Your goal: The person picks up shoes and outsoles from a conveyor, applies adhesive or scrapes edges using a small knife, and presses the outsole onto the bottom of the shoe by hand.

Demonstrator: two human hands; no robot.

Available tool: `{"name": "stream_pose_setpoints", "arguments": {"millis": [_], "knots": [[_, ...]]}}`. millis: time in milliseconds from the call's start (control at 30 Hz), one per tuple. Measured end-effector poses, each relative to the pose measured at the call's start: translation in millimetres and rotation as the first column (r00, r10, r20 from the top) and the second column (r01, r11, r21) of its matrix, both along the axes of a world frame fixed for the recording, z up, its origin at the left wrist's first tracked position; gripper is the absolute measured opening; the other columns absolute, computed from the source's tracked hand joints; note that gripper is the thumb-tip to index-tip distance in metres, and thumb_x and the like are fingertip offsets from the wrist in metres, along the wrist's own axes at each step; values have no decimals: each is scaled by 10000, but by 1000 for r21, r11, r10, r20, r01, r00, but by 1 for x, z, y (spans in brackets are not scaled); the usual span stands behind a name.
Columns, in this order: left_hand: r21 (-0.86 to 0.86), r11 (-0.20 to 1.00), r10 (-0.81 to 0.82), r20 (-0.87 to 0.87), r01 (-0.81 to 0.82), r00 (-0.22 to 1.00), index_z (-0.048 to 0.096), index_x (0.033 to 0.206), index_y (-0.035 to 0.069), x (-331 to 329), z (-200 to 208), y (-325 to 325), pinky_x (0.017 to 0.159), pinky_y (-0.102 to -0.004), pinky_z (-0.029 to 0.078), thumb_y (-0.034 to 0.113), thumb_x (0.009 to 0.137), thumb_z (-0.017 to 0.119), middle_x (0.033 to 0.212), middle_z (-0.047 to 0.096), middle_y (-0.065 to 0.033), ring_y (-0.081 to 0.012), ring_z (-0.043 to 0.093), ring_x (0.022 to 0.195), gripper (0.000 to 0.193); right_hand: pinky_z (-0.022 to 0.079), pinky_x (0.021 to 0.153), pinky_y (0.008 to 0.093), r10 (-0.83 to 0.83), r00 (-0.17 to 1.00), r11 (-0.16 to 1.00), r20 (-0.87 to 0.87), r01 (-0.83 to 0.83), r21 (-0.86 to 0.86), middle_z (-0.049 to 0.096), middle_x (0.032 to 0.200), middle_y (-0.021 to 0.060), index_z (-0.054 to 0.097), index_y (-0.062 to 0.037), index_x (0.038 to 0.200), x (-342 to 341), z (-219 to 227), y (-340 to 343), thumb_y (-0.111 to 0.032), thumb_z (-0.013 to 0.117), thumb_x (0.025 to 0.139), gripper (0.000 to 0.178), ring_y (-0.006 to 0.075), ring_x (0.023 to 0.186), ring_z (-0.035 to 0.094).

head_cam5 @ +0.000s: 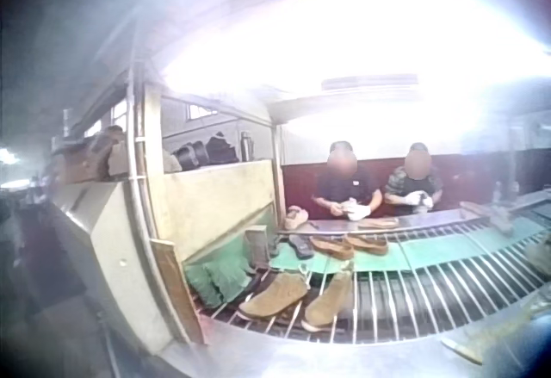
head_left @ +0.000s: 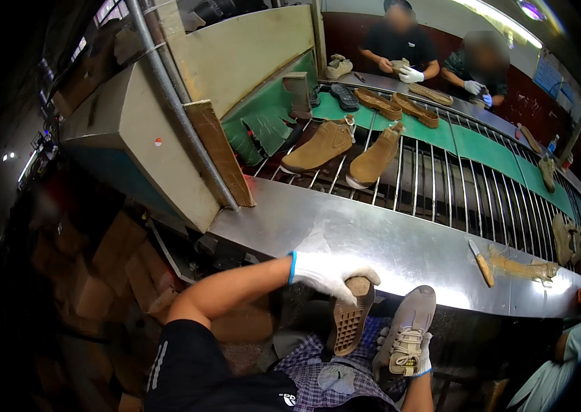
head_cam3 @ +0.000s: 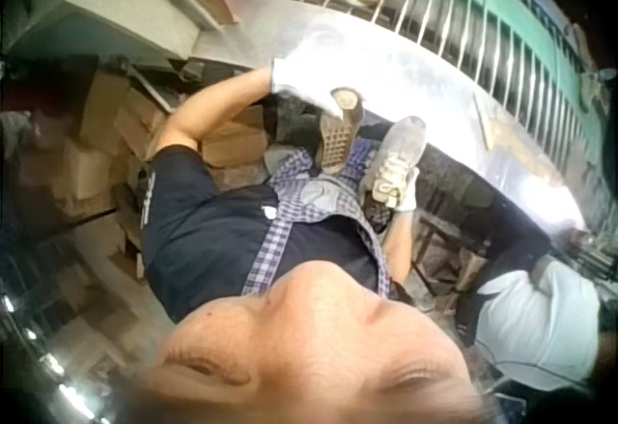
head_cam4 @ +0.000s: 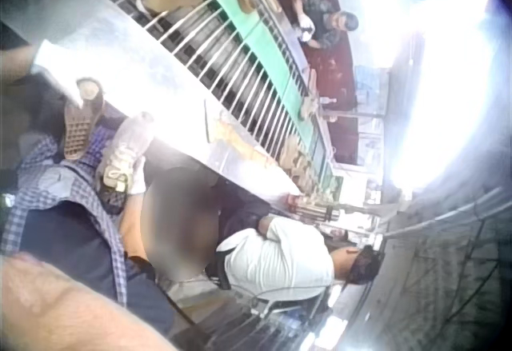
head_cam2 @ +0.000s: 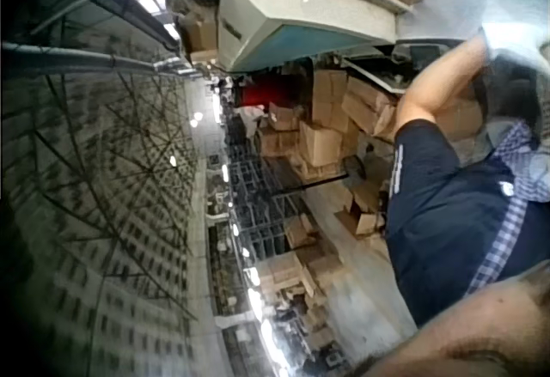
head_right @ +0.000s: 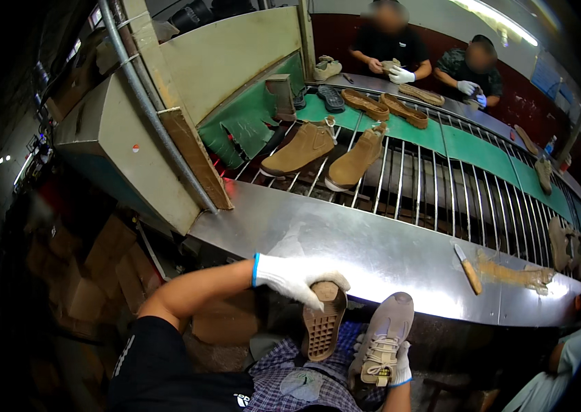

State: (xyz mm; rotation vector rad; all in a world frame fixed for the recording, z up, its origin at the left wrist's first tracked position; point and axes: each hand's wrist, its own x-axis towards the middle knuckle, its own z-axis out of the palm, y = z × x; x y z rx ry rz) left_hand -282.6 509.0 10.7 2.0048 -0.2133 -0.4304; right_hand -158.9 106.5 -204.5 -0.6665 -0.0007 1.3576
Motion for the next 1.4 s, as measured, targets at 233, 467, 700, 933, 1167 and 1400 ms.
{"name": "stream_pose_setpoints", "arguments": {"millis": [233, 467, 700, 933, 1167, 1400], "knots": [[-263, 933, 217, -130, -245, 967, 678, 1354, -11, 9, -31, -4, 1184, -404, 454, 282, 1040, 723, 1436, 662, -185, -276, 583, 1396, 431, 612, 973, 615, -100, 995, 994, -10, 101, 35, 628, 1395, 304, 480, 85, 1526, -12, 23, -3, -995, 500, 824, 1288, 480, 1200, 677], [-243, 934, 259, -48, -263, 965, 756, 1261, -18, 42, -2, -5, 902, -297, 557, 268, 1064, 668, 1223, 777, -91, -123, 665, 975, 358, 626, 842, 587, -212, 965, 977, -156, 213, -10, 694, 1218, 263, 545, 39, 1437, -44, 134, -3, -915, 363, 964, 1080, 464, 1009, 721], [-91, 993, 85, 33, -82, 996, 765, 1252, 72, 88, 2, -74, 1003, -364, 546, 394, 1024, 702, 1151, 794, -102, -226, 714, 1070, 400, 588, 938, 580, -233, 944, 965, 236, 255, -67, 634, 1351, 311, 430, 17, 1585, -74, 102, -22, -983, 308, 909, 1214, 476, 1131, 656], [-523, 848, 1, -170, -91, 985, 770, 1275, 8, 89, -52, -92, 1031, -338, 521, 314, 1078, 621, 1193, 775, -103, -185, 679, 1093, 393, 605, 1023, 571, -91, 988, 991, -126, 77, -109, 601, 1464, 324, 393, 21, 1631, -81, 82, -36, -892, 395, 965, 1130, 448, 1241, 675], [-635, 754, 68, -180, -169, 981, 789, 1174, -53, 97, -69, -86, 1131, -406, 517, 254, 1057, 589, 1232, 781, -170, -267, 712, 1191, 384, 561, 1138, 498, -149, 972, 939, -183, 81, -333, 523, 1623, 202, 370, -53, 1676, -84, 49, -32, -574, 368, 1158, 735, 349, 1369, 633], [-501, 827, 169, -210, -255, 963, 802, 1196, -31, 92, -59, -82, 1081, -379, 545, 250, 1086, 546, 1258, 775, -149, -238, 723, 1160, 396, 614, 1097, 452, -137, 948, 973, -288, 74, -219, 498, 1628, 201, 302, -103, 1704, -82, 62, -9, -611, 438, 1130, 778, 312, 1384, 632]]}}
